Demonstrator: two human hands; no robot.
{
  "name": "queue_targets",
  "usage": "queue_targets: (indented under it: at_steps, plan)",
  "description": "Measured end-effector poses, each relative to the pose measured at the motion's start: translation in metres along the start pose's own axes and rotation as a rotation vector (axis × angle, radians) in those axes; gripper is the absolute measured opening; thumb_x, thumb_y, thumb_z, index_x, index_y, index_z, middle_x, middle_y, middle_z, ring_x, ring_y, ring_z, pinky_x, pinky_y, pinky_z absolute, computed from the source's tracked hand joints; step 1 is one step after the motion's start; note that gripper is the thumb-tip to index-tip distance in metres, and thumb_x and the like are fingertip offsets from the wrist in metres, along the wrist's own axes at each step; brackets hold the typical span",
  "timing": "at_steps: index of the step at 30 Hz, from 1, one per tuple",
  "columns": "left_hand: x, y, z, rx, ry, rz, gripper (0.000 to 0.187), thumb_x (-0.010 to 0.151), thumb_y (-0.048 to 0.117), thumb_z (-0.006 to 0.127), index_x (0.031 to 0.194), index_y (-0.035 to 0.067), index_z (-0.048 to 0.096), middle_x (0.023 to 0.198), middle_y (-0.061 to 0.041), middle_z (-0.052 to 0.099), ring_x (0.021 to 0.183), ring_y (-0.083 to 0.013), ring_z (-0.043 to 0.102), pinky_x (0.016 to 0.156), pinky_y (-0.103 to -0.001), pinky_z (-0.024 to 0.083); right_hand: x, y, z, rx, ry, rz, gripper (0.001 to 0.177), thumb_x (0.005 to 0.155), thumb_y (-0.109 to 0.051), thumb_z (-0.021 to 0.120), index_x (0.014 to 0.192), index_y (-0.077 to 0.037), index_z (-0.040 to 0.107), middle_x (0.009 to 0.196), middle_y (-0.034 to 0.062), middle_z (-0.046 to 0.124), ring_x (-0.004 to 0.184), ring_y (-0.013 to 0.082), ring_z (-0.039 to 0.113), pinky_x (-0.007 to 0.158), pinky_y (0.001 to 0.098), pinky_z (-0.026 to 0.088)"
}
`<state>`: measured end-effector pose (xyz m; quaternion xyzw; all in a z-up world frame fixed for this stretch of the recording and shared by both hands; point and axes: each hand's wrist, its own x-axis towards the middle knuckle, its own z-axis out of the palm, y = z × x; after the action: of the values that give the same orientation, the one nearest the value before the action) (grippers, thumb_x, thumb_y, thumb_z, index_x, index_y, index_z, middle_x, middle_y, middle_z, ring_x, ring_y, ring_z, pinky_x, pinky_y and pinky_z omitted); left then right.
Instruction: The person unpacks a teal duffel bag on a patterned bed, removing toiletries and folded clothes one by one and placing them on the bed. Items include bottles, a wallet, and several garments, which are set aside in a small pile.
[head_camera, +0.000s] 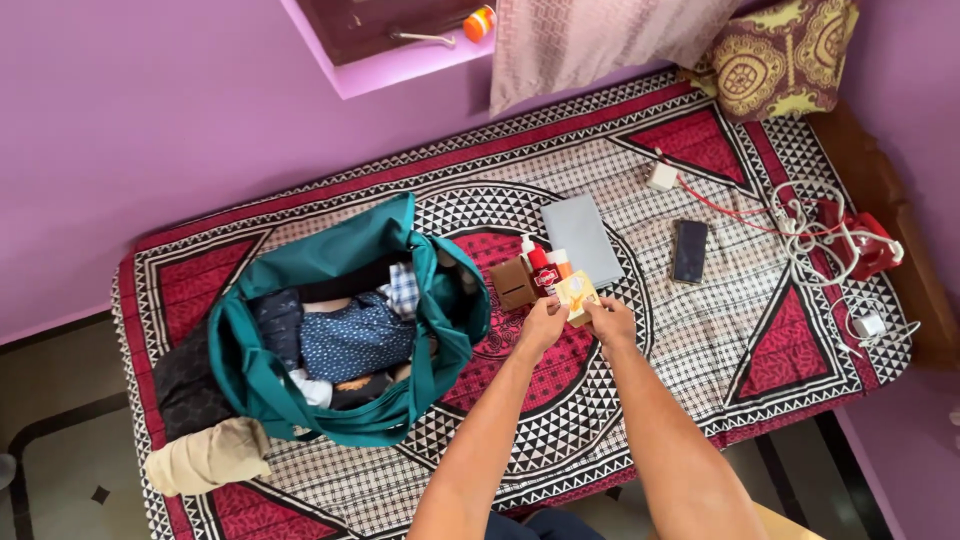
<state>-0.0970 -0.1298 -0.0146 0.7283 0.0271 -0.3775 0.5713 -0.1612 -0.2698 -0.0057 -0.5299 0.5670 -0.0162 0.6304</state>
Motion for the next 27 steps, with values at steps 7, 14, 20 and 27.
queue_targets:
  at_steps: [7,14,20,27]
  plan:
    - [0.024,-0.005,0.017,0.168,-0.003,-0.068,0.061,0.091,0.037,0.068,0.140,0.003,0.057,0.128,-0.018,0.070,0.119,-0.0266,0.068,0.102,-0.037,0.050,0.045,0.017,-0.014,-0.087,0.106,0.000,0.048,0.082,-0.011,0.081,0.126,0.000,0.067,0.105,0.0166,0.074,0.081,0.0211,0.073,0.063,0.0308,0.059]
    - [0.052,-0.009,0.028,0.272,-0.015,-0.060,0.056,0.092,0.039,0.065,0.134,0.003,0.060,0.125,-0.019,0.071,0.117,-0.0297,0.069,0.102,-0.038,0.051,0.063,0.009,-0.010,-0.192,0.248,0.124,0.043,0.084,-0.018,0.082,0.120,0.003,0.074,0.096,0.0152,0.075,0.071,0.0201,0.070,0.058,0.0292,0.057]
    - [0.071,-0.013,0.035,0.320,-0.032,-0.066,0.053,0.092,0.040,0.064,0.130,0.003,0.062,0.119,-0.019,0.073,0.112,-0.0314,0.070,0.099,-0.040,0.052,0.082,0.005,-0.001,-0.167,0.294,0.186,0.040,0.083,-0.019,0.083,0.116,0.002,0.074,0.102,0.0151,0.075,0.075,0.0198,0.072,0.056,0.0288,0.059]
    - [0.080,-0.025,0.032,0.356,-0.064,-0.063,0.048,0.094,0.038,0.065,0.127,0.003,0.064,0.116,-0.017,0.074,0.109,-0.0295,0.072,0.097,-0.039,0.054,0.116,0.018,0.007,-0.172,0.289,0.169,0.041,0.083,-0.013,0.081,0.121,-0.004,0.069,0.107,0.0154,0.074,0.072,0.0188,0.071,0.049,0.0299,0.055]
